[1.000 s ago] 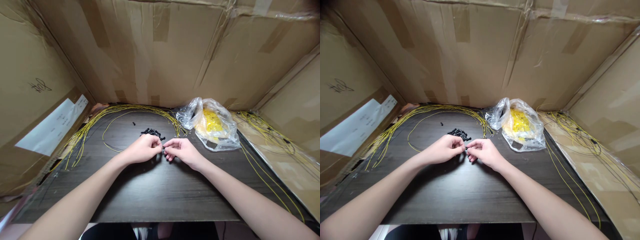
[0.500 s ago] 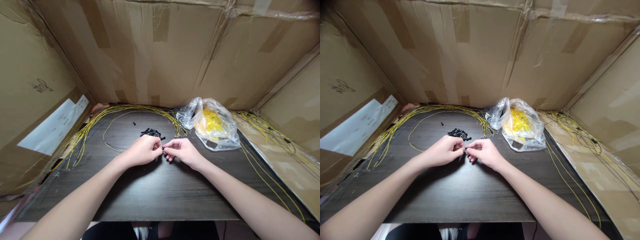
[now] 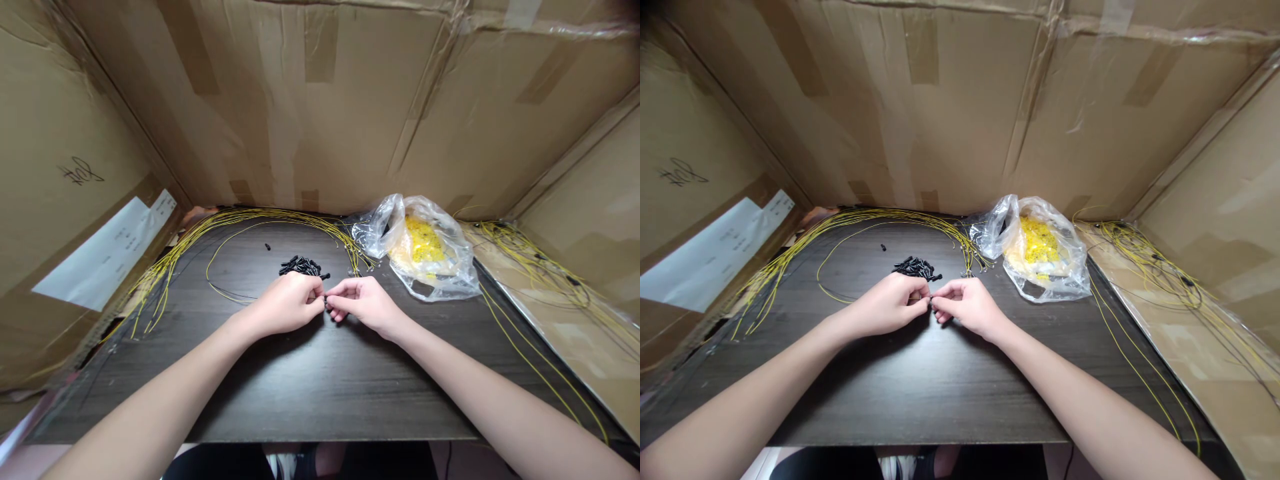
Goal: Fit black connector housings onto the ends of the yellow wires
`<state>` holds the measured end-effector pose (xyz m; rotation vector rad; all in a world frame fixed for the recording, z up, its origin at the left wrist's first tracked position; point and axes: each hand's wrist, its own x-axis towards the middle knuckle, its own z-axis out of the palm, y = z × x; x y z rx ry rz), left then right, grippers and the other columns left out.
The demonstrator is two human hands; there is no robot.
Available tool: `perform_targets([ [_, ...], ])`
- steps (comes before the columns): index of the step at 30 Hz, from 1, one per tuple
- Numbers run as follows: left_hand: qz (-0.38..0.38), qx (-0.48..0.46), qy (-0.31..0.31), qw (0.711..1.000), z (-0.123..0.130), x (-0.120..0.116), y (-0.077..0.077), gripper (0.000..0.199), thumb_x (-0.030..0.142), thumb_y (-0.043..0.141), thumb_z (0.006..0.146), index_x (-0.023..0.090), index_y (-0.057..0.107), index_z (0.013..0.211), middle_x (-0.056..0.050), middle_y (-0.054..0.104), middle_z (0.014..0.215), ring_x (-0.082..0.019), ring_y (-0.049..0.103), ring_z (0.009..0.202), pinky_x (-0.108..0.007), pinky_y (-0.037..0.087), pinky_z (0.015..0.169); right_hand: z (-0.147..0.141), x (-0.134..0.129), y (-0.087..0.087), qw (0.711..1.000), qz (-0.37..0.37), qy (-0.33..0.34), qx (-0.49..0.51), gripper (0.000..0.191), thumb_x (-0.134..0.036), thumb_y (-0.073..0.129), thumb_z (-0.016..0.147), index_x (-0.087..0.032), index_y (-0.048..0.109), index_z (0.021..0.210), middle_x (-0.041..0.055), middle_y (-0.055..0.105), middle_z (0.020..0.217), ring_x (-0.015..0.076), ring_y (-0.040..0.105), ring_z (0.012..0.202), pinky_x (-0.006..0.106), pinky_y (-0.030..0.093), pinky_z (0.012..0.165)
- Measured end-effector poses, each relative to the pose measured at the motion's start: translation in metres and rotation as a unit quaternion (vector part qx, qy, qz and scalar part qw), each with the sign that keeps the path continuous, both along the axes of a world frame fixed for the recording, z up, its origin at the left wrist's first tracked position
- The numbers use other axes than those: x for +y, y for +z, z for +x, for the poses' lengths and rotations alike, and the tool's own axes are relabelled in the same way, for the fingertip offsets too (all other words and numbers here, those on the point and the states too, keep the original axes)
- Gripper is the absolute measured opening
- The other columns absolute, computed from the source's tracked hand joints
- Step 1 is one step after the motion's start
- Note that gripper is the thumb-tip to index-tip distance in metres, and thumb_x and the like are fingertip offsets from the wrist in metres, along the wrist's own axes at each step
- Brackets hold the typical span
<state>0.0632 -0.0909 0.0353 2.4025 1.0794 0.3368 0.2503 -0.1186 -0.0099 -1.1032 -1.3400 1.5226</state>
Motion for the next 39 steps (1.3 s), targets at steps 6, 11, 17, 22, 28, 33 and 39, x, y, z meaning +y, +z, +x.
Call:
perform_targets([
  [6,-0.003,-0.002,0.002,1.0,0.002,0.0,-0.001,0.02,0.027,0.051,0.084,0.017,0.063,0.071,-0.001,0.06,0.061,-0.012,0.047,0.053,-0.023,0.029,0.051,-0.001,0.0,0.002,1.0,-0.007,-0.005,0.004,0.035,-0.041,0.079,0.068,-0.01,0.071,0.082,0.0049,0.069,0.064,0.0134,0.065,0.056,0.028,0.055,0.06],
  [11,-0.016,-0.005,0.009,1.0,0.002,0.0,-0.002,0.021,0.028,0.051,0.084,0.017,0.064,0.074,-0.001,0.063,0.063,-0.013,0.049,0.054,-0.024,0.029,0.052,-0.001,0.0,0.002,1.0,-0.019,-0.01,0.011,0.033,-0.039,0.079,0.068,-0.01,0.071,0.081,0.0056,0.069,0.065,0.0137,0.066,0.056,0.028,0.056,0.06],
  [17,-0.004,-0.004,0.039,0.999,0.002,0.001,0.001,0.024,0.031,0.051,0.086,0.018,0.068,0.077,-0.002,0.065,0.064,-0.014,0.053,0.057,-0.025,0.032,0.056,-0.001,0.002,0.003,0.997,-0.033,-0.039,0.049,0.032,-0.038,0.081,0.066,-0.01,0.069,0.077,0.0076,0.071,0.073,0.0137,0.066,0.059,0.028,0.056,0.06],
  [22,0.032,0.015,0.049,0.998,0.0,0.001,-0.001,0.027,0.035,0.049,0.089,0.019,0.069,0.079,-0.004,0.067,0.07,-0.016,0.055,0.06,-0.026,0.031,0.057,-0.001,0.001,0.005,0.995,-0.043,-0.053,0.068,0.032,-0.037,0.082,0.065,-0.01,0.07,0.076,0.0075,0.07,0.073,0.0128,0.066,0.059,0.027,0.056,0.06],
  [28,0.043,0.025,0.031,0.998,0.003,-0.001,0.0,0.029,0.032,0.045,0.091,0.018,0.066,0.078,-0.004,0.066,0.071,-0.015,0.052,0.058,-0.026,0.03,0.058,-0.001,0.0,0.009,0.992,-0.068,-0.068,0.079,0.031,-0.036,0.083,0.065,-0.009,0.069,0.073,0.009,0.071,0.075,0.0123,0.066,0.059,0.026,0.056,0.061],
  [33,0.01,0.009,0.054,0.998,0.006,-0.002,0.001,0.028,0.032,0.047,0.088,0.018,0.068,0.077,-0.003,0.063,0.065,-0.015,0.05,0.056,-0.026,0.03,0.056,0.0,0.0,0.01,0.991,-0.075,-0.07,0.088,0.031,-0.035,0.084,0.064,-0.009,0.068,0.072,0.0091,0.071,0.075,0.0124,0.066,0.059,0.026,0.057,0.061],
  [39,-0.025,-0.021,0.059,0.998,0.006,0.0,0.0,0.026,0.031,0.048,0.086,0.017,0.068,0.077,-0.001,0.061,0.062,-0.014,0.05,0.056,-0.025,0.032,0.055,0.001,0.001,0.008,0.99,-0.077,-0.067,0.101,0.028,-0.032,0.084,0.065,-0.01,0.069,0.073,0.0095,0.071,0.076,0.0129,0.066,0.061,0.027,0.057,0.064],
])
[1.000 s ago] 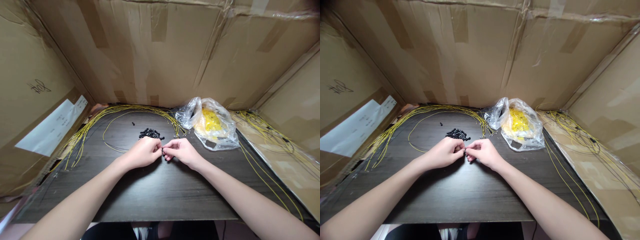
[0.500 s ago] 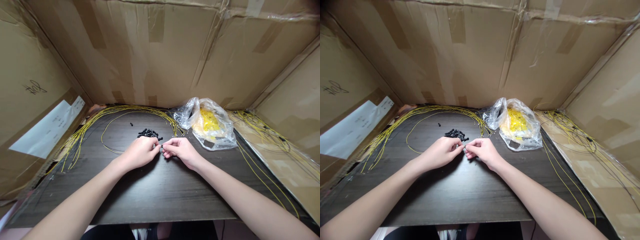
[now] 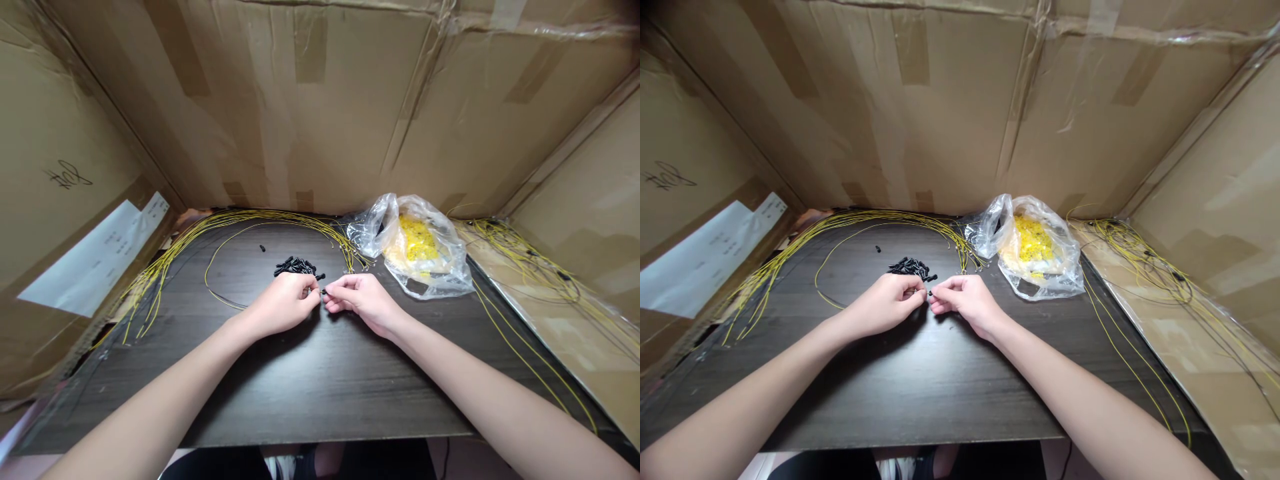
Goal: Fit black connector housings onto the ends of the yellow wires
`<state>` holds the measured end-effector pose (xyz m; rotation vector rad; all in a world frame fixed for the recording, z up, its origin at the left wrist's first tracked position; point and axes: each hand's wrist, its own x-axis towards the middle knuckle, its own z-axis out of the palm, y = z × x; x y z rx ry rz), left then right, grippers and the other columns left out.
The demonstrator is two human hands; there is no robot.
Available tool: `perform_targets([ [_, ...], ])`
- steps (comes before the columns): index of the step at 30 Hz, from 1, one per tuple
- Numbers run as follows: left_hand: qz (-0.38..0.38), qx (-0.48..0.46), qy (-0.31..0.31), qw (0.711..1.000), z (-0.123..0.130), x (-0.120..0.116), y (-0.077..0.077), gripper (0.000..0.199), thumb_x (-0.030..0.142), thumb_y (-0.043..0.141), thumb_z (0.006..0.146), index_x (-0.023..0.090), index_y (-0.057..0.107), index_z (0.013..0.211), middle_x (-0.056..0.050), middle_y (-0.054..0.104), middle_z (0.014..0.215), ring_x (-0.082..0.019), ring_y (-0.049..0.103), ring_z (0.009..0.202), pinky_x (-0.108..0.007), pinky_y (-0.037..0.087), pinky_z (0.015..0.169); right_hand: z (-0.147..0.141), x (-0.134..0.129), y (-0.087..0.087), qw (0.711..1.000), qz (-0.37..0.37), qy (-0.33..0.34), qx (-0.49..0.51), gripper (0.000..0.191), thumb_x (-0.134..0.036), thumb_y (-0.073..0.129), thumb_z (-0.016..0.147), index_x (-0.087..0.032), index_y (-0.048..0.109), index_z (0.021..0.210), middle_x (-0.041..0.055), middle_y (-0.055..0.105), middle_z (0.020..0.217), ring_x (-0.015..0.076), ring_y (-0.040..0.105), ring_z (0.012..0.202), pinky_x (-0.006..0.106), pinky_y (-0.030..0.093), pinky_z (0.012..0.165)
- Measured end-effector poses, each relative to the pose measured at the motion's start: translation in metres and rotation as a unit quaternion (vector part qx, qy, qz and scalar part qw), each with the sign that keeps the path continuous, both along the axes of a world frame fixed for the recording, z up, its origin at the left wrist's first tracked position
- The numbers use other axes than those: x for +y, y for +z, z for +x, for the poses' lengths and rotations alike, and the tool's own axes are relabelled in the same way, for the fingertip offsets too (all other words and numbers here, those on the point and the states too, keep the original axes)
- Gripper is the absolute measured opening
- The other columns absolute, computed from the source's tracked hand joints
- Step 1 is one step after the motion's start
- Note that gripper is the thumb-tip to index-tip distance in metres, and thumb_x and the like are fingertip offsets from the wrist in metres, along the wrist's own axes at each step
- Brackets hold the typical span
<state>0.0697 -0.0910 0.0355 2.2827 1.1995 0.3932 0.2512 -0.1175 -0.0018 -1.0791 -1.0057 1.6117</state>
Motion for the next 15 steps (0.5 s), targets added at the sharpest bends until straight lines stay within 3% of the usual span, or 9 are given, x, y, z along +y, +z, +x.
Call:
perform_targets([
  [15,-0.117,-0.101,0.037,0.987,-0.0004,0.0097,-0.0082,0.027,0.032,0.051,0.08,0.013,0.07,0.074,-0.001,0.066,0.068,-0.015,0.053,0.063,-0.025,0.039,0.062,-0.0002,0.0001,-0.0013,1.0,-0.004,-0.003,0.028,0.024,-0.028,0.082,0.068,-0.009,0.07,0.075,0.0123,0.072,0.079,0.0136,0.067,0.062,0.027,0.057,0.066],
])
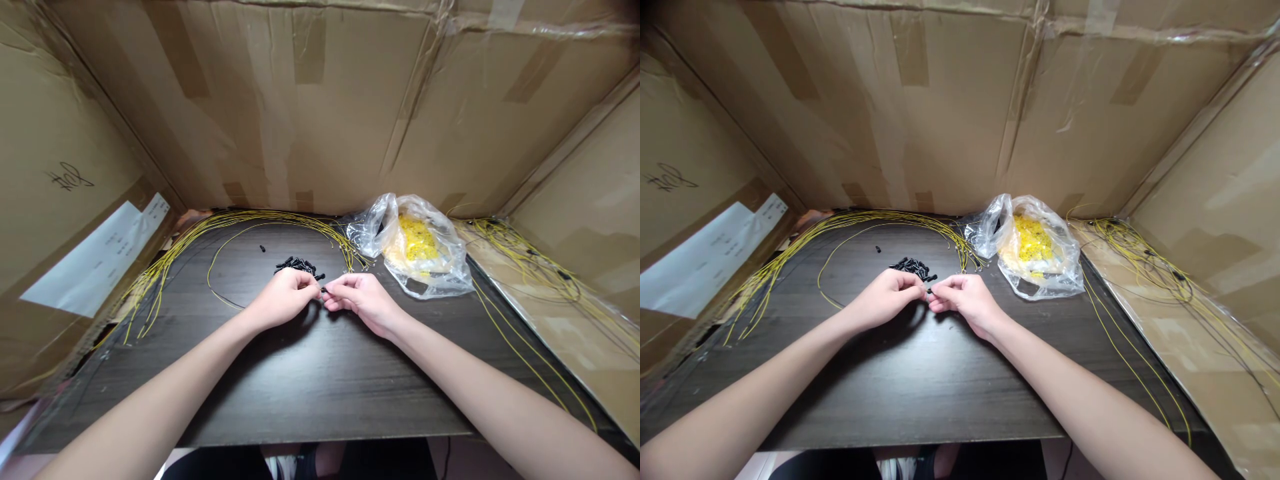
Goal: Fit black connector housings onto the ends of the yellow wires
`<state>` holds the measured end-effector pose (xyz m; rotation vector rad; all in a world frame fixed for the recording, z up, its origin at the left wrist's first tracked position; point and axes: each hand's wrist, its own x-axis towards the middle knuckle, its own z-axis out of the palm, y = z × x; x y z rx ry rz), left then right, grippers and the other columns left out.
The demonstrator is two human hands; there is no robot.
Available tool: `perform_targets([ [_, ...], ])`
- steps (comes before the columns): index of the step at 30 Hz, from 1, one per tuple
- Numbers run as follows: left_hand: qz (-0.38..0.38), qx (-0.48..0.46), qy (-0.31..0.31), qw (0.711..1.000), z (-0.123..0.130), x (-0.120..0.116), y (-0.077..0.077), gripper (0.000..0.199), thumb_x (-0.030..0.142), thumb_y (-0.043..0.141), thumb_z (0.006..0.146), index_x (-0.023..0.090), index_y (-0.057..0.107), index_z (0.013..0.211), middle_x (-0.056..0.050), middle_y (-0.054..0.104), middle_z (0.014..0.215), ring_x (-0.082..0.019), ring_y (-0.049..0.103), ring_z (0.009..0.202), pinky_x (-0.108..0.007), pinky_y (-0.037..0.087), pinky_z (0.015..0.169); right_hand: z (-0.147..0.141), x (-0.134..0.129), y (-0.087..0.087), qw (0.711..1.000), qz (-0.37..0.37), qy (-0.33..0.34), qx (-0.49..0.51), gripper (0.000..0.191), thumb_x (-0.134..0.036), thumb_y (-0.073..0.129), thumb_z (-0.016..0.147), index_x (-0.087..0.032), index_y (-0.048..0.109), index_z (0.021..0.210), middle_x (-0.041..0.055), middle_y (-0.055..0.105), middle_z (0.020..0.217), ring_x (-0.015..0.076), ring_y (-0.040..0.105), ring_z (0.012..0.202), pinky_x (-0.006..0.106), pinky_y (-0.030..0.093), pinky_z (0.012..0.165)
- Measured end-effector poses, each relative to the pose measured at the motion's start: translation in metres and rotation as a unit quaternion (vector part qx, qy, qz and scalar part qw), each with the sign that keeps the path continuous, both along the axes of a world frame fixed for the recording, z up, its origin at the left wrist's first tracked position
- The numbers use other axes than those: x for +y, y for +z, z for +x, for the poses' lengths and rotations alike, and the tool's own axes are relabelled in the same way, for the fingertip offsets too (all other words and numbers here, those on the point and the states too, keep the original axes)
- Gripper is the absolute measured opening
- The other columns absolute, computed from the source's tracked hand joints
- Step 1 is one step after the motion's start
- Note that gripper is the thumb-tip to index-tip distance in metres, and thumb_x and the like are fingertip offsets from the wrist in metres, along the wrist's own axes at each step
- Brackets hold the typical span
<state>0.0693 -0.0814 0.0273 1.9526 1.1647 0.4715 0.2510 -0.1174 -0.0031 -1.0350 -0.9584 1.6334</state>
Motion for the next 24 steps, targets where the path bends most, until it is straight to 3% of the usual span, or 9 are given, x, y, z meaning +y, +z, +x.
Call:
perform_targets([
  [10,-0.02,-0.016,0.018,1.0,0.0,-0.0004,0.0,0.027,0.032,0.053,0.076,0.013,0.071,0.072,-0.001,0.065,0.065,-0.014,0.051,0.059,-0.024,0.038,0.058,-0.0004,0.0008,-0.0021,1.0,-0.002,-0.005,0.0,0.024,-0.026,0.081,0.068,-0.007,0.07,0.078,0.0128,0.072,0.079,0.0137,0.068,0.062,0.026,0.057,0.066],
  [18,0.011,0.031,0.024,0.999,0.0012,-0.0021,0.006,0.025,0.032,0.053,0.077,0.013,0.068,0.068,0.003,0.052,0.055,-0.011,0.041,0.053,-0.023,0.029,0.051,-0.0018,-0.0012,0.0009,1.0,-0.006,-0.006,0.003,0.025,-0.027,0.083,0.067,-0.008,0.069,0.076,0.0121,0.072,0.077,0.0136,0.067,0.061,0.026,0.057,0.064],
  [24,0.025,0.039,0.011,0.999,0.0012,-0.0034,0.0055,0.026,0.032,0.053,0.077,0.013,0.068,0.068,0.003,0.052,0.056,-0.011,0.041,0.054,-0.022,0.029,0.051,-0.0021,-0.0018,0.0008,1.0,-0.005,-0.007,0.003,0.025,-0.026,0.083,0.066,-0.007,0.069,0.075,0.0114,0.072,0.075,0.0137,0.067,0.06,0.026,0.057,0.064],
])
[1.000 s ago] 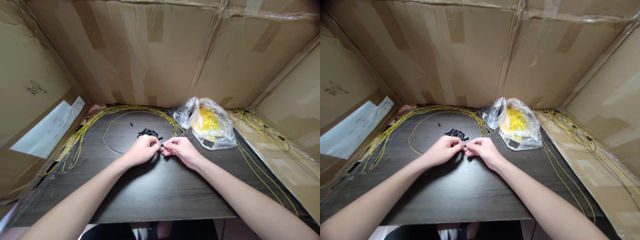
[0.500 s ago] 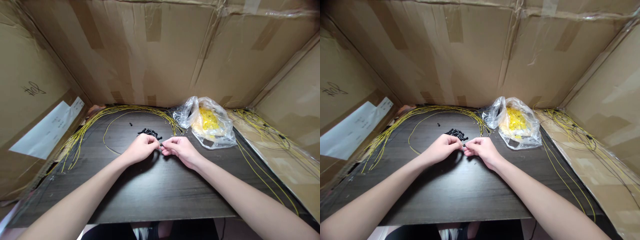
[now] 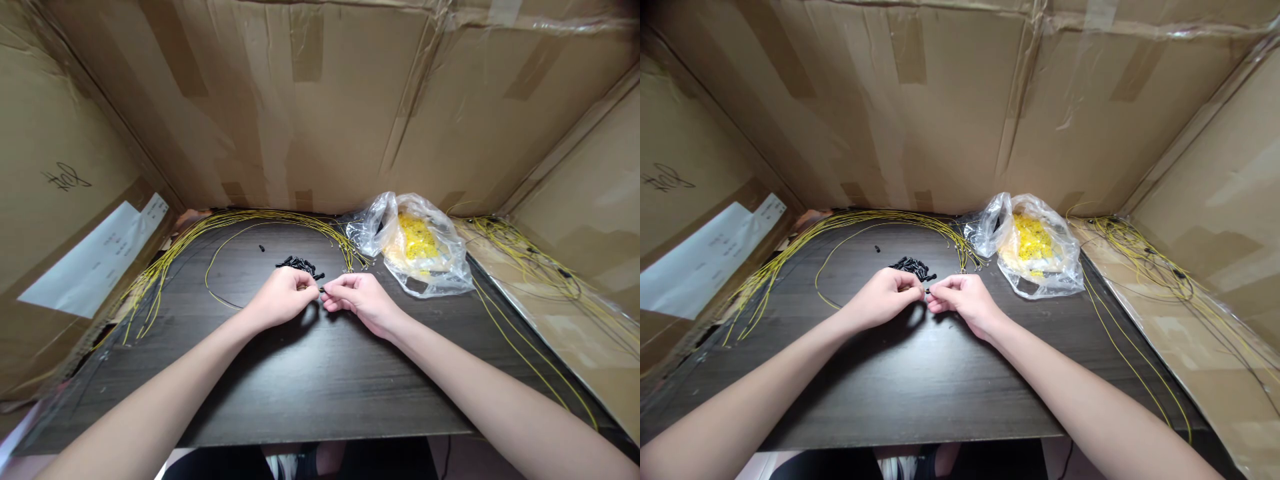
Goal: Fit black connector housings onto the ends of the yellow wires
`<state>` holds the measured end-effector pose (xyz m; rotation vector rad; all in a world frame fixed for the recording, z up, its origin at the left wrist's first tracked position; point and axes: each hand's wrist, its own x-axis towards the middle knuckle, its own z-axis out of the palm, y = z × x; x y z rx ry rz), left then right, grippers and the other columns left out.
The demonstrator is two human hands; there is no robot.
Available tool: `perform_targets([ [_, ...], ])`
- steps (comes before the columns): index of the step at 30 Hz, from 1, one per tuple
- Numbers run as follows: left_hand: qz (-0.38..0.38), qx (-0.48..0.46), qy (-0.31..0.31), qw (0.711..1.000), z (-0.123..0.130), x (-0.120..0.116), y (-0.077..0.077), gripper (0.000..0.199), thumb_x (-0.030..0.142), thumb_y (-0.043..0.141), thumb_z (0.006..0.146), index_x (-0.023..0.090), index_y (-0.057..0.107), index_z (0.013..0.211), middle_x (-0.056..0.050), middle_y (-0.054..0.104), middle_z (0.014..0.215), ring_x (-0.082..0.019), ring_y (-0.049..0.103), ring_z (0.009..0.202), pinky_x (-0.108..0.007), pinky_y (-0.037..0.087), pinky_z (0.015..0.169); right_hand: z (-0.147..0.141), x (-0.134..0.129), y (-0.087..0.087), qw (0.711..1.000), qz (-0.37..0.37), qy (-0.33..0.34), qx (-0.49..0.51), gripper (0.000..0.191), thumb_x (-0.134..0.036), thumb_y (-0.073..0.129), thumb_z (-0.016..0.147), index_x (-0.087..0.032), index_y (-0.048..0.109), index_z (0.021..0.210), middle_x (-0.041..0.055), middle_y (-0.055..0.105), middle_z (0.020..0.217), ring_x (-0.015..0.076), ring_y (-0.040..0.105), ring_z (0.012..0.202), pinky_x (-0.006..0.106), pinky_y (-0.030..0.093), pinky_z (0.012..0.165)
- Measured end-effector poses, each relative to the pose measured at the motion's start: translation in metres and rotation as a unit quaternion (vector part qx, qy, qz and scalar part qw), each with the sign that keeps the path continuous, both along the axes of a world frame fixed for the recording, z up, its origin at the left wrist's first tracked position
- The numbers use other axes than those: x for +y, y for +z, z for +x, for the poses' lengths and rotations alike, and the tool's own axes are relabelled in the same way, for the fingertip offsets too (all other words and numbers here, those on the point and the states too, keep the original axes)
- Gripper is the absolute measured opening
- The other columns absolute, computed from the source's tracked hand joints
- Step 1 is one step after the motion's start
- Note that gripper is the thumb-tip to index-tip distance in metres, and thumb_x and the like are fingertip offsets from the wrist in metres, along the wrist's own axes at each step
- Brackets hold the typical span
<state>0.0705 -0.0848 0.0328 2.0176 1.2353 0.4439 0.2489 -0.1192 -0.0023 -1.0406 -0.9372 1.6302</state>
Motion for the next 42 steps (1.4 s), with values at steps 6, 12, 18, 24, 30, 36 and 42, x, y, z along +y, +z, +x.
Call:
perform_targets([
  [6,0.014,-0.006,-0.01,1.0,-0.0003,0.0002,-0.0006,0.025,0.03,0.053,0.077,0.013,0.068,0.067,0.003,0.05,0.055,-0.01,0.04,0.054,-0.021,0.029,0.05,0.0017,0.0016,-0.0035,1.0,0.011,0.009,-0.002,0.025,-0.027,0.082,0.068,-0.007,0.07,0.077,0.0115,0.072,0.077,0.014,0.068,0.062,0.028,0.057,0.066],
  [12,0.029,0.002,-0.019,0.999,0.0001,-0.0005,0.0009,0.025,0.028,0.052,0.078,0.013,0.068,0.066,0.003,0.05,0.055,-0.009,0.04,0.053,-0.02,0.029,0.05,0.0018,0.0023,-0.0039,1.0,0.01,0.012,-0.005,0.027,-0.029,0.083,0.066,-0.008,0.07,0.078,0.012,0.072,0.078,0.0139,0.068,0.062,0.027,0.056,0.066],
  [18,0.038,0.011,-0.027,0.999,-0.0002,-0.0007,0.0021,0.025,0.028,0.052,0.077,0.013,0.069,0.066,0.002,0.051,0.055,-0.009,0.04,0.052,-0.021,0.029,0.05,0.0017,0.0017,-0.0034,1.0,0.011,0.016,-0.008,0.028,-0.031,0.084,0.066,-0.008,0.07,0.077,0.0114,0.072,0.078,0.0137,0.068,0.063,0.027,0.057,0.066],
  [24,0.056,0.03,-0.023,0.998,0.0006,-0.0013,0.002,0.025,0.03,0.053,0.078,0.014,0.07,0.068,0.002,0.052,0.054,-0.01,0.042,0.053,-0.021,0.029,0.05,-0.0004,0.0016,-0.0017,1.0,0.002,0.0,-0.004,0.029,-0.029,0.085,0.064,-0.008,0.069,0.075,0.0102,0.071,0.075,0.0138,0.067,0.061,0.028,0.057,0.065],
  [30,0.069,0.03,-0.025,0.997,0.0007,-0.0022,0.0035,0.025,0.029,0.052,0.077,0.014,0.069,0.066,0.002,0.052,0.054,-0.01,0.041,0.052,-0.021,0.029,0.051,-0.0015,0.0001,0.0003,1.0,-0.003,-0.009,-0.005,0.028,-0.028,0.085,0.063,-0.008,0.069,0.074,0.0098,0.071,0.074,0.0137,0.067,0.06,0.028,0.057,0.065],
  [36,0.077,0.033,-0.03,0.996,0.0008,-0.0027,0.003,0.027,0.03,0.052,0.078,0.014,0.069,0.066,0.002,0.052,0.053,-0.011,0.042,0.053,-0.022,0.03,0.052,0.0001,0.0001,-0.0017,1.0,0.005,0.001,-0.006,0.028,-0.029,0.085,0.064,-0.008,0.07,0.075,0.01,0.071,0.076,0.0135,0.067,0.061,0.027,0.057,0.065],
  [42,0.078,0.035,-0.034,0.996,0.001,-0.0032,0.0023,0.027,0.031,0.052,0.078,0.013,0.07,0.068,0.001,0.055,0.056,-0.011,0.044,0.054,-0.022,0.03,0.052,0.0017,0.0012,-0.0038,1.0,0.017,0.019,-0.005,0.028,-0.03,0.084,0.065,-0.008,0.071,0.076,0.0103,0.072,0.077,0.0133,0.067,0.063,0.027,0.056,0.067],
])
